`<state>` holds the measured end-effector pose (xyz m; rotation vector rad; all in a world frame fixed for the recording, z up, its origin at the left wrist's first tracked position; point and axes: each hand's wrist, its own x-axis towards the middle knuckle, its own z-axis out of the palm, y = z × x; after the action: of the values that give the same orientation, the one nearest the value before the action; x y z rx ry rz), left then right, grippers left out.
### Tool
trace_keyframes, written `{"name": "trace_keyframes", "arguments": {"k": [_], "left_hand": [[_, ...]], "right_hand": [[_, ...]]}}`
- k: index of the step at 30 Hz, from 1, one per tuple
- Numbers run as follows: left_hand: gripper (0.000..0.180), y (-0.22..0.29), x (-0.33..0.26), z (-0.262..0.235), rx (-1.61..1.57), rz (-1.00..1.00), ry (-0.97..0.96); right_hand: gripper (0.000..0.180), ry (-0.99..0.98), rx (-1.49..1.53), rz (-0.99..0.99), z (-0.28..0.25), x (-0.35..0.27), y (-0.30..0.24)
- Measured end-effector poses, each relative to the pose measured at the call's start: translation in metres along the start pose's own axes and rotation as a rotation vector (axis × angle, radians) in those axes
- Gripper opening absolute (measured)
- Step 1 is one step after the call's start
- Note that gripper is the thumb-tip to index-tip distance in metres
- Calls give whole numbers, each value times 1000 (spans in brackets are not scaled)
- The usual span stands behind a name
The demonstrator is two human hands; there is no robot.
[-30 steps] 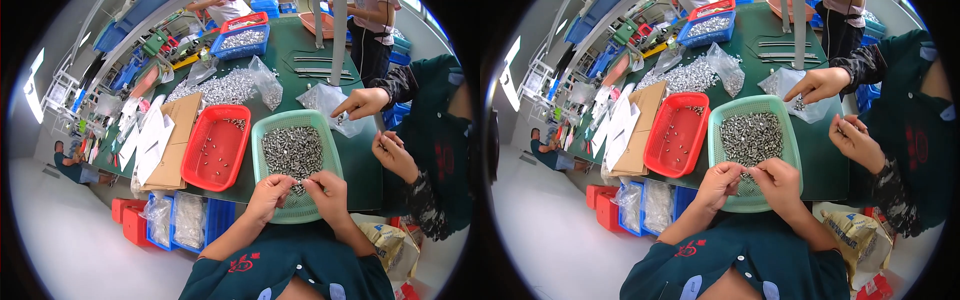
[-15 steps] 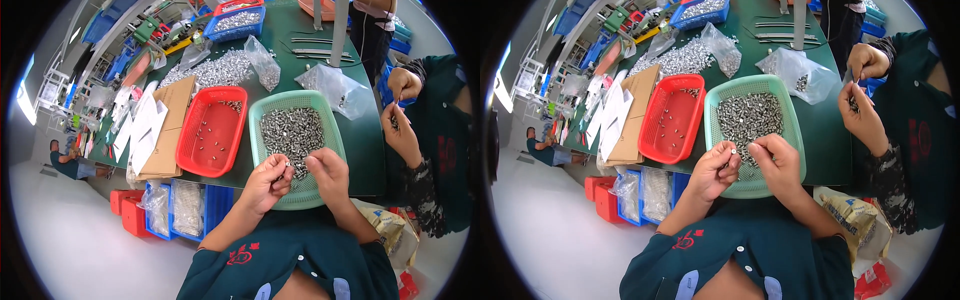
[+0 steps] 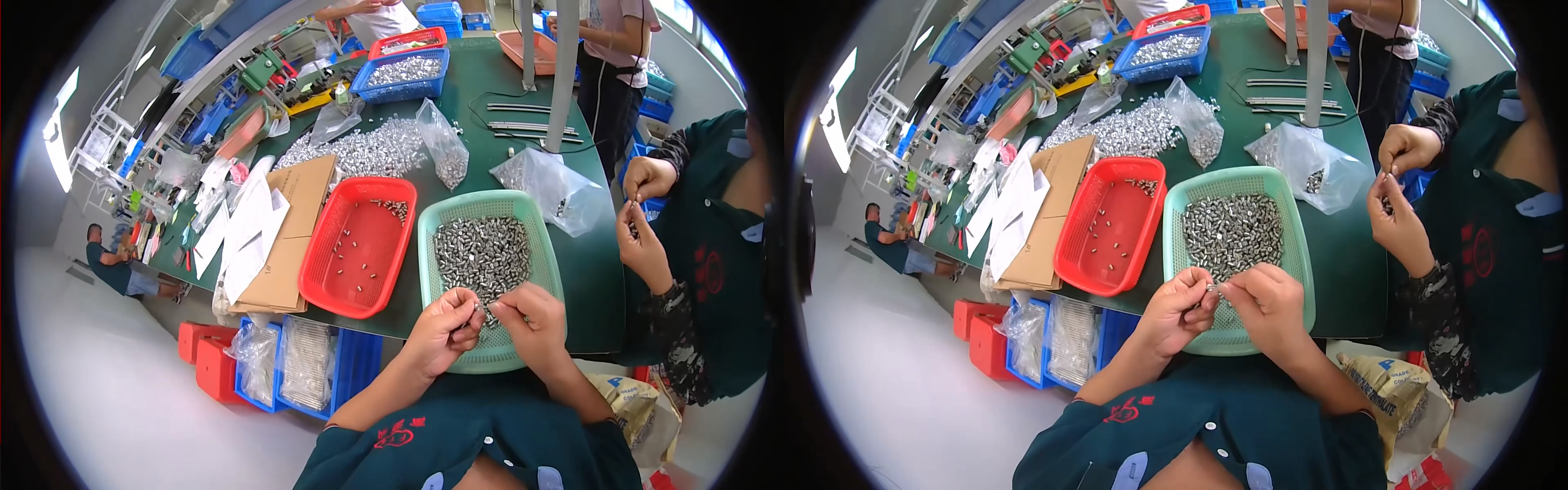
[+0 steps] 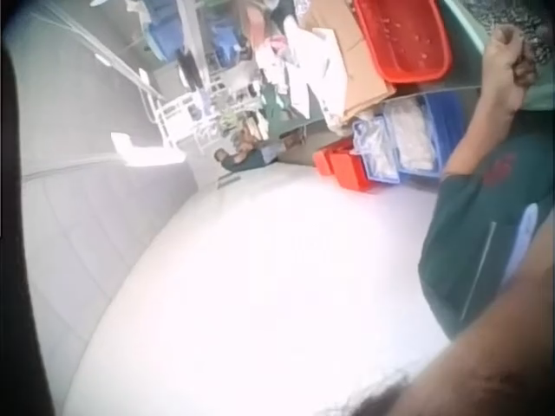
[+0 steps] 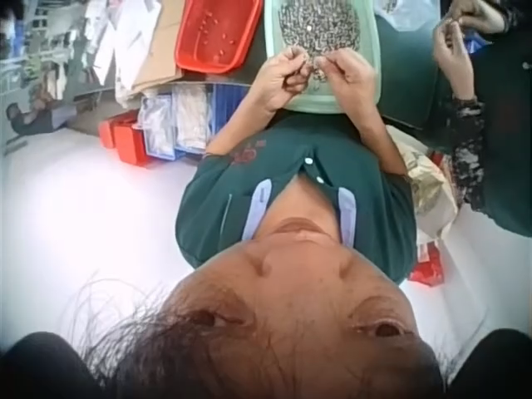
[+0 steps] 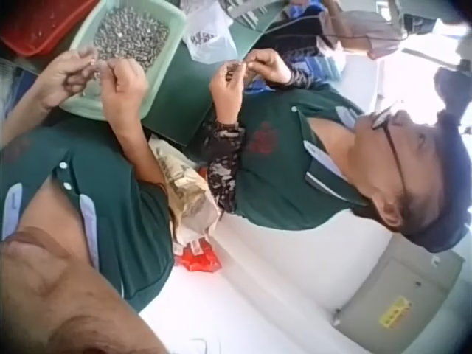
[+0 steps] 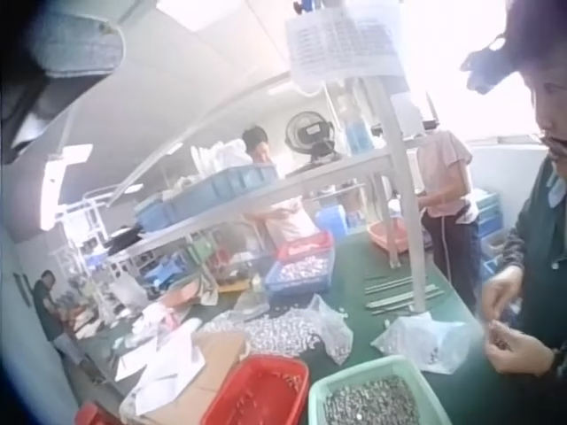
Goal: Sorting and inspecting small metal hardware components at a workbench.
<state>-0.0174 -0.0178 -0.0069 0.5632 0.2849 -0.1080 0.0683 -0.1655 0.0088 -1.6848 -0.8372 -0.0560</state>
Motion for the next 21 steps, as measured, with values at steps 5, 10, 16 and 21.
{"name": "trace_keyframes", "arguments": {"k": [5, 10, 16, 21], "left_hand": [[7, 1, 1, 3, -1, 4, -6], [7, -1, -3, 5, 23, 18, -6], [8, -5, -8, 8, 218, 94, 95], [5, 0, -5, 5, 117, 62, 39]], "right_hand": [[8, -19, -14, -14, -4, 2, -2], [9, -27, -123, -98, -7, 1, -6], [11, 7, -138, -171, -5, -2, -9], [9, -25, 2, 45, -6, -3, -8]]}}
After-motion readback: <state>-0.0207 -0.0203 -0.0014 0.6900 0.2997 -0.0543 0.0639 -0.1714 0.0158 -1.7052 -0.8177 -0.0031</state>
